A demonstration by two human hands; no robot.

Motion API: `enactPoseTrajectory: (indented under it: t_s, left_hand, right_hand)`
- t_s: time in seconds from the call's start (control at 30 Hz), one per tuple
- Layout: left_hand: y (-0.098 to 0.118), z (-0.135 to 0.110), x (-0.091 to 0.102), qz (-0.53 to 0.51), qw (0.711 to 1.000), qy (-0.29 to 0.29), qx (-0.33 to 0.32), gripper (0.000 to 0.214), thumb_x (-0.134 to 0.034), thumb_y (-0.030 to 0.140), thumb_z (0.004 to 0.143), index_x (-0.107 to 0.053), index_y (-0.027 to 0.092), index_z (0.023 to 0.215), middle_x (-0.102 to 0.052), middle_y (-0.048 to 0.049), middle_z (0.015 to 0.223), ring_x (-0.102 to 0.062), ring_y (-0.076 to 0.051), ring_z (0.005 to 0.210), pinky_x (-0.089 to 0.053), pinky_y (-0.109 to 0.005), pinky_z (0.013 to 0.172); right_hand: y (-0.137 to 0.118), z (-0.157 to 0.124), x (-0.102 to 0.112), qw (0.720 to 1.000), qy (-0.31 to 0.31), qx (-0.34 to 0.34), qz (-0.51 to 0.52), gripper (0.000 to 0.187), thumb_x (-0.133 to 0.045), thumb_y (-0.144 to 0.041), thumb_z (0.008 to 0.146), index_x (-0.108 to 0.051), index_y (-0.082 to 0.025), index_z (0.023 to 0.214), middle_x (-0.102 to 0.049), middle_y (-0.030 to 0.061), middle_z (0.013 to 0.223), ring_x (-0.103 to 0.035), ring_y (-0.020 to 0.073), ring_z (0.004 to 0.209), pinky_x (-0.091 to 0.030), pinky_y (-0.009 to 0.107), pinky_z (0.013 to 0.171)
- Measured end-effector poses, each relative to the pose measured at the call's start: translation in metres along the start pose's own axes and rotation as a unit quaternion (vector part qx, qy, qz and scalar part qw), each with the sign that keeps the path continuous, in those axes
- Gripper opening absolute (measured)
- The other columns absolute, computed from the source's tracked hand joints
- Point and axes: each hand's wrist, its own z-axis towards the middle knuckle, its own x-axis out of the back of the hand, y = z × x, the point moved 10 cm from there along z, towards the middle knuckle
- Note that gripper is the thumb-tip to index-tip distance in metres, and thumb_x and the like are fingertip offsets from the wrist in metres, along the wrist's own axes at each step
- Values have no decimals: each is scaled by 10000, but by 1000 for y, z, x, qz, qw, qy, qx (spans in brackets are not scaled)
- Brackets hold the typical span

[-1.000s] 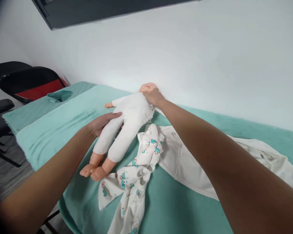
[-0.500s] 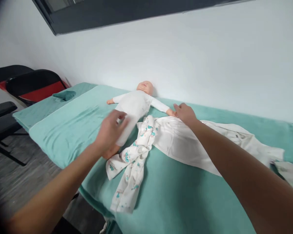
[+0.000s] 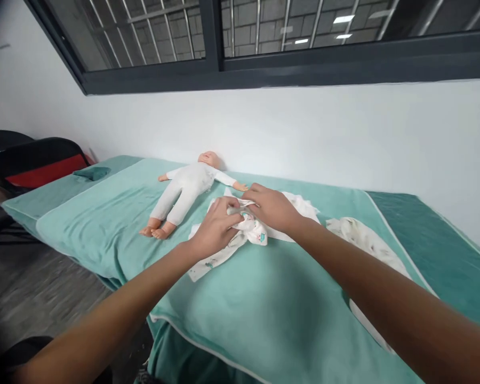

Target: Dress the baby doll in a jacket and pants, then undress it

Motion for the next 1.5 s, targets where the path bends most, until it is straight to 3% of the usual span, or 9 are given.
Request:
enactPoseTrajectory:
  t_s: [0.23,0.43,0.6,0.8,0.87,1.0,1.17,1.33,1.5]
  left_hand:
    - [33,23,-4,76,996,43,22,146,-496,88,849,-498,234,841,-641,-42,919,-610,-207,866,-444,-341,815]
    - [55,33,42,155,974,162,10,160,-447,78,829,-518,217,862,-651,-39,940,-594,-154,710,-336,-276,554]
    - [52,30,72,142,962,201,118,285,-535,243,854,-522,219,1138,-674,-43,1005,-640,-187,714,-381,-283,576]
    - [34,-4,60,30,982,87,164,324,-569,336,892,-535,225,1194,-657,-69,1099,-667,-235,953,-517,-349,776]
    - [29,-23,53,-22,992,47,119,446,-651,432,865,-541,229,1246,-566,-121,1321,-572,-278,1228,-501,-409,978]
    - [-9,-78,39,-130,984,-10,121,750,-738,445,807,-412,217,1442,-413,-161,1517,-411,-289,1424,-433,-420,1129]
    - [-78,-186,47,-156,947,50,278,331,-631,370,863,-663,182,1134,-693,-103,1209,-638,-269,1147,-480,-428,1068]
    - [-139,-350,105,-28,790,226,569,508,-669,421,731,-667,131,1147,-743,-116,1106,-678,-316,1037,-533,-456,967]
    - [-132,-490,185,173,664,294,666,659,-662,486,702,-616,186,1287,-694,-128,1208,-632,-373,1154,-500,-506,981]
  right_hand:
    - [-21,-67,61,999,-8,-38,28,200,-531,-395,938,-681,-284,1010,-721,21,1012,-642,226,867,-433,334,747]
    - [40,-121,31,959,-137,-247,8,315,-553,-438,914,-651,-227,1127,-732,67,935,-655,238,772,-424,307,645]
    - [21,-121,-6,950,-56,-271,147,314,-576,-337,879,-690,-186,1130,-708,113,1164,-649,292,1073,-483,368,916]
    - [-35,-86,-82,713,57,-258,650,420,-610,-435,845,-667,-262,1224,-719,45,1189,-656,252,1116,-507,406,995]
    - [-50,-70,-95,679,68,-230,694,423,-624,-429,835,-673,-265,1221,-721,41,1188,-635,249,1171,-475,414,1054]
    - [-81,-47,-107,775,15,-176,607,413,-721,-385,778,-707,-258,1171,-735,28,1138,-584,266,1247,-363,453,1167]
    - [-140,-46,-138,848,-186,-60,493,355,-697,-325,824,-708,-243,1169,-724,41,1138,-629,268,1158,-453,461,1078]
    - [-117,-62,-165,819,-237,-85,515,416,-673,-339,862,-647,-267,1271,-664,69,1281,-637,229,1152,-497,421,1015]
    - [-39,-73,-164,738,-103,-220,630,339,-695,-443,872,-668,-251,1150,-666,90,1242,-669,220,1050,-521,410,951]
